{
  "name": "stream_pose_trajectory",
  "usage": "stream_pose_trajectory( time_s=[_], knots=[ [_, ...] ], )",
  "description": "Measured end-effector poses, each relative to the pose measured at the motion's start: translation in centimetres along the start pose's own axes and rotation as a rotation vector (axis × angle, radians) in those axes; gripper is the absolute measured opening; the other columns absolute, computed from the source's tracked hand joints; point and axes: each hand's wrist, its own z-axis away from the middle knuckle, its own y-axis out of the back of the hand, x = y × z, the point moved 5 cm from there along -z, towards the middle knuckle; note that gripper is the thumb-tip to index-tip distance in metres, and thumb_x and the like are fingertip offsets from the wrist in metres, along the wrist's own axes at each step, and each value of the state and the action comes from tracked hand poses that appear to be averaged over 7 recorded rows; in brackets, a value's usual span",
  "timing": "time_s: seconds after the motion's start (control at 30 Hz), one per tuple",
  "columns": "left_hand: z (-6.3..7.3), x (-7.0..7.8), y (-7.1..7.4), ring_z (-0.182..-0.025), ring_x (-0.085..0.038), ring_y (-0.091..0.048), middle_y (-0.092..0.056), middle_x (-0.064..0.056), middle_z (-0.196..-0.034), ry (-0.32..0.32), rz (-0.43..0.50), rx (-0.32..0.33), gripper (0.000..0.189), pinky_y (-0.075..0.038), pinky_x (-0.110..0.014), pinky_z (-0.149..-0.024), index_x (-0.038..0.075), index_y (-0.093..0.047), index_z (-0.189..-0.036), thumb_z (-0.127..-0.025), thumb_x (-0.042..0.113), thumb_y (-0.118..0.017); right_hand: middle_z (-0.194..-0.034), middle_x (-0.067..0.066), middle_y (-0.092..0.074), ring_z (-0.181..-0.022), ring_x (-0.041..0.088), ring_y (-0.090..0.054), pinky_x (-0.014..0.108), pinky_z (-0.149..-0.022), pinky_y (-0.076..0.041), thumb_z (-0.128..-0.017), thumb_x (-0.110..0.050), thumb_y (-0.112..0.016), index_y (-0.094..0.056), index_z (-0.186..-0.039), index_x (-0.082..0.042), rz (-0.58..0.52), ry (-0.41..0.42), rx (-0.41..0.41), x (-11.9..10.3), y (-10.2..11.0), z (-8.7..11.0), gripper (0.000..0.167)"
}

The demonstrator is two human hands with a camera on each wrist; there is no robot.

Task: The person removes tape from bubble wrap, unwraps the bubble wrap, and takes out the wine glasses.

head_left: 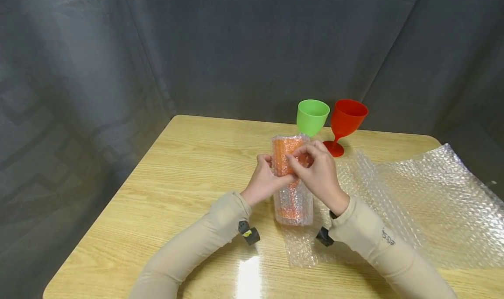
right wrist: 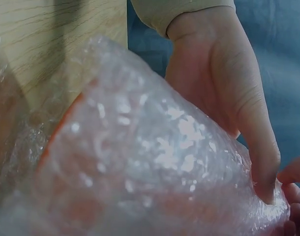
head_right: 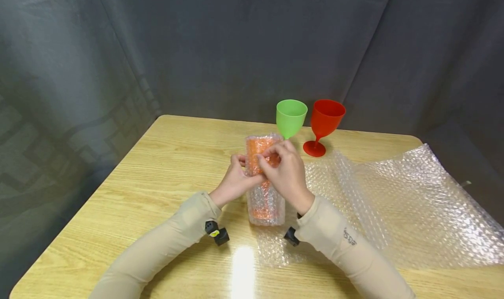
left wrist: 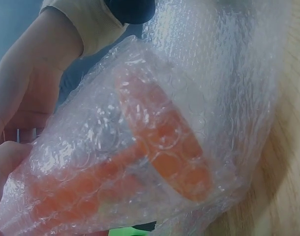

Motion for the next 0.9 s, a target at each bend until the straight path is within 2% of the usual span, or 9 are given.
stream_pose_trajectory(
  time_s=[0.2, 0.53, 0.9],
  knots=[
    [0.0, 0.0, 0.0, -0.096, -0.021, -0.058, -0.048, -0.013, -0.115, -0.002, 0.042, -0.008, 0.075, -0.053, -0.029, -0.083, 0.009, -0.031, -0.118, -0.068, 0.038, -0.081, -0.076, 0.011, -0.051, -0.066, 0.014, -0.047, 0.012, -0.057, -0.039, -0.079, -0.003, -0.07, -0.066, -0.08, 0.002, -0.071, -0.004, -0.003, 0.1, 0.3, 0.1, 0.007],
    [-0.2, -0.1, 0.2, -0.1, -0.021, -0.057, -0.047, -0.013, -0.114, -0.004, 0.073, -0.023, 0.074, -0.051, -0.031, -0.085, 0.008, -0.031, -0.118, -0.069, 0.037, -0.08, -0.082, 0.011, -0.052, -0.073, 0.002, -0.049, 0.009, -0.062, -0.045, -0.083, -0.003, -0.066, -0.065, -0.084, 0.003, -0.173, -0.059, -0.032, 0.6, 0.8, 0.2, 0.006],
    [-0.2, -0.5, 0.3, -0.101, -0.022, -0.057, -0.045, -0.013, -0.118, 0.008, 0.085, -0.047, 0.075, -0.052, -0.032, -0.086, 0.006, -0.031, -0.124, -0.073, 0.036, -0.077, -0.085, 0.005, -0.051, -0.081, -0.002, -0.053, 0.011, -0.064, -0.048, -0.086, -0.004, -0.064, -0.062, -0.086, 0.005, -0.22, -0.101, -0.047, 1.1, 1.2, 0.3, 0.009]
  ],
)
